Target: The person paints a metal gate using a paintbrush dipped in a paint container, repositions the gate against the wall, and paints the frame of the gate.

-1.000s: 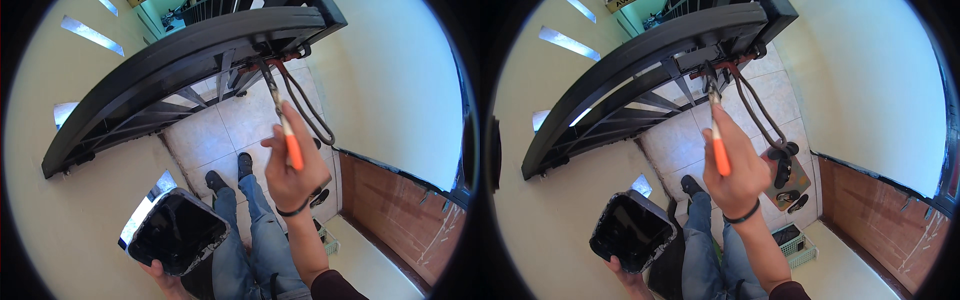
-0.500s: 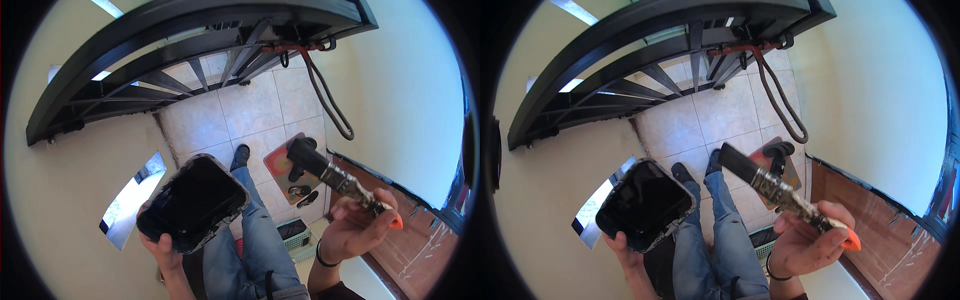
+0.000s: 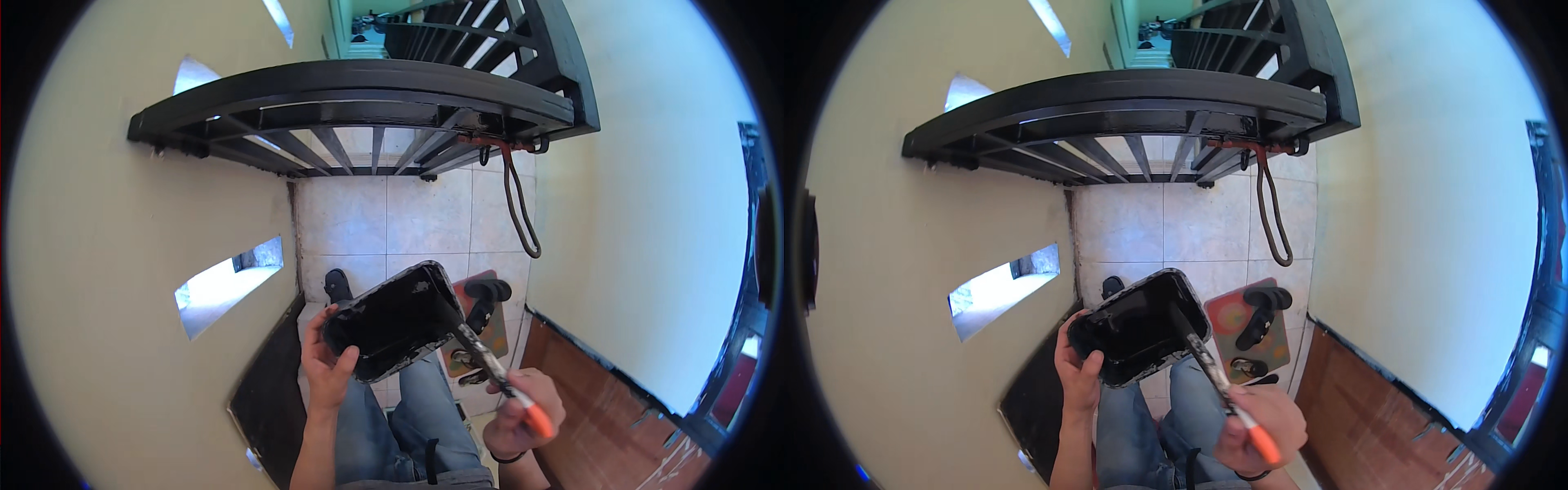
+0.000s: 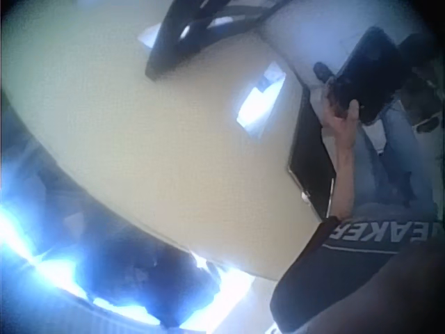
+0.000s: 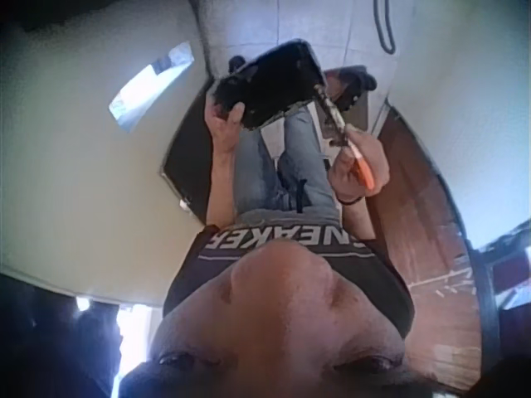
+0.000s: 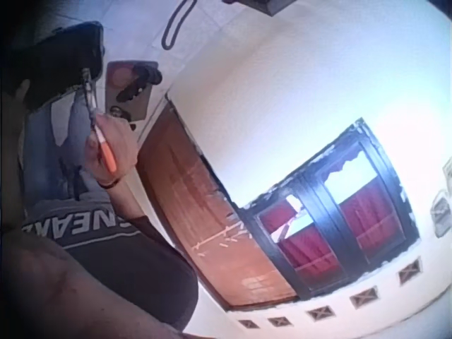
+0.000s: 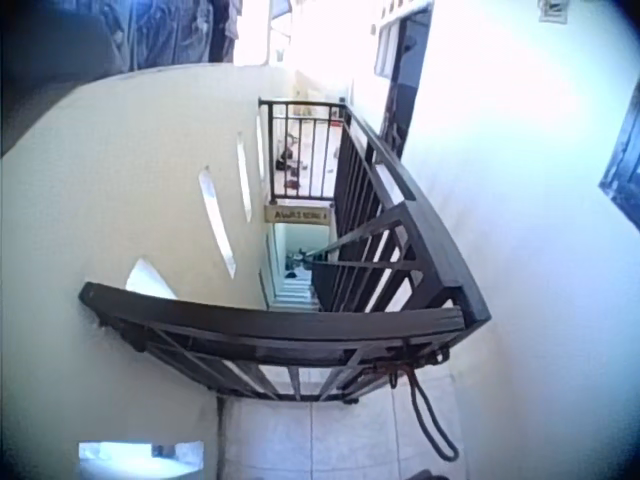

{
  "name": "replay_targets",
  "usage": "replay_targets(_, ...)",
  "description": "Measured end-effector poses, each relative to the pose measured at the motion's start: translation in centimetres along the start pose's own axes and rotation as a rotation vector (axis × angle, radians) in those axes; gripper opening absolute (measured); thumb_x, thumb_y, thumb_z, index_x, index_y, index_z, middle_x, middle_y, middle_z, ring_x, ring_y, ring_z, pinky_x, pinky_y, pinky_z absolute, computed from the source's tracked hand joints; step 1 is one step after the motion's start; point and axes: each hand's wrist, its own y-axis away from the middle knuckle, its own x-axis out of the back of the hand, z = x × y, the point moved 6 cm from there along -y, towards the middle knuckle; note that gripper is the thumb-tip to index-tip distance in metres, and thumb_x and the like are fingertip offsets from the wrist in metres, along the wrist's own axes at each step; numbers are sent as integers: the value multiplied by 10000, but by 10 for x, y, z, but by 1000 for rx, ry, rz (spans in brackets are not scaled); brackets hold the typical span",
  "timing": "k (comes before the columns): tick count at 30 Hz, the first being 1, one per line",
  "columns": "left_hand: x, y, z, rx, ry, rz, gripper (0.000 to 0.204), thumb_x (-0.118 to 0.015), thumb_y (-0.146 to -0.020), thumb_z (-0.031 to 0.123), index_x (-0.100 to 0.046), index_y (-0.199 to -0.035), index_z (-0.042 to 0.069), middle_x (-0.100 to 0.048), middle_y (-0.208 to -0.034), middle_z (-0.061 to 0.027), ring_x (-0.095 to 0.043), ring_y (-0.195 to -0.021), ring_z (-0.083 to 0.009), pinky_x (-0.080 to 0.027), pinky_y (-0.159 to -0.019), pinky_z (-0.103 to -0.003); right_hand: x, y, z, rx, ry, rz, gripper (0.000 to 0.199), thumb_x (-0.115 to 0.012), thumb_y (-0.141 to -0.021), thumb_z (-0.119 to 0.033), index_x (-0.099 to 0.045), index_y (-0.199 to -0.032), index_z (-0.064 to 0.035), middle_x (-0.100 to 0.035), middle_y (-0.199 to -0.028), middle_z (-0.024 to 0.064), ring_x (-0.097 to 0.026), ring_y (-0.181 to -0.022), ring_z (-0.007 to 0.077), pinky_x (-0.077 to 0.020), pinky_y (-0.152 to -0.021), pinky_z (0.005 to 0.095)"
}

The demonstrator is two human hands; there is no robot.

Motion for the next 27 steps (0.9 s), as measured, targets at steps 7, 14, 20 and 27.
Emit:
replay_targets(7, -22, 38, -13, -62, 124, 117, 744, -811, -862, 95, -428, -1487, -29, -511, -1478, -125, -549, -1320, -194, -427, -1147, -360, 12, 0, -22, 247, 150, -494, 416, -872, -696, -109, -798, -1102, -159, -725, -969, 61, -652, -663, 192, -491, -579, 296)
replay_targets(14, -26, 80, -14, -105, 182, 234, 703, -783, -876, 68, -434, -1479, -28, -555, -1433, -120, -551, -1317, -198, -421, -1151, -362, 16, 16, -36, 344, 95, -625, 374, -794, -694, -54, -799, -1065, -106, -718, -938, 110, -659, -633, 189, -533, -576, 288)
replay_targets(20, -5, 119, -26, -157, 213, 309, 718, -785, -871, 74, -430, -1487, -30, -551, -1442, -124, -547, -1327, -204, -411, -1161, -366, 0, 59, -31, 458, 109, -707, 428, -786, -682, -43, -790, -1104, -114, -721, -989, 113, -693, -660, 173, -563, -599, 292)
replay_targets(27, 33, 185, -44, -203, 218, 411, 679, -773, -887, 99, -458, -1477, -16, -573, -1401, -112, -562, -1293, -205, -421, -1145, -362, 8, 117, -44, 546, 52, -743, 420, -787, -698, -61, -777, -1117, -86, -725, -1011, 112, -693, -660, 185, -558, -596, 290)
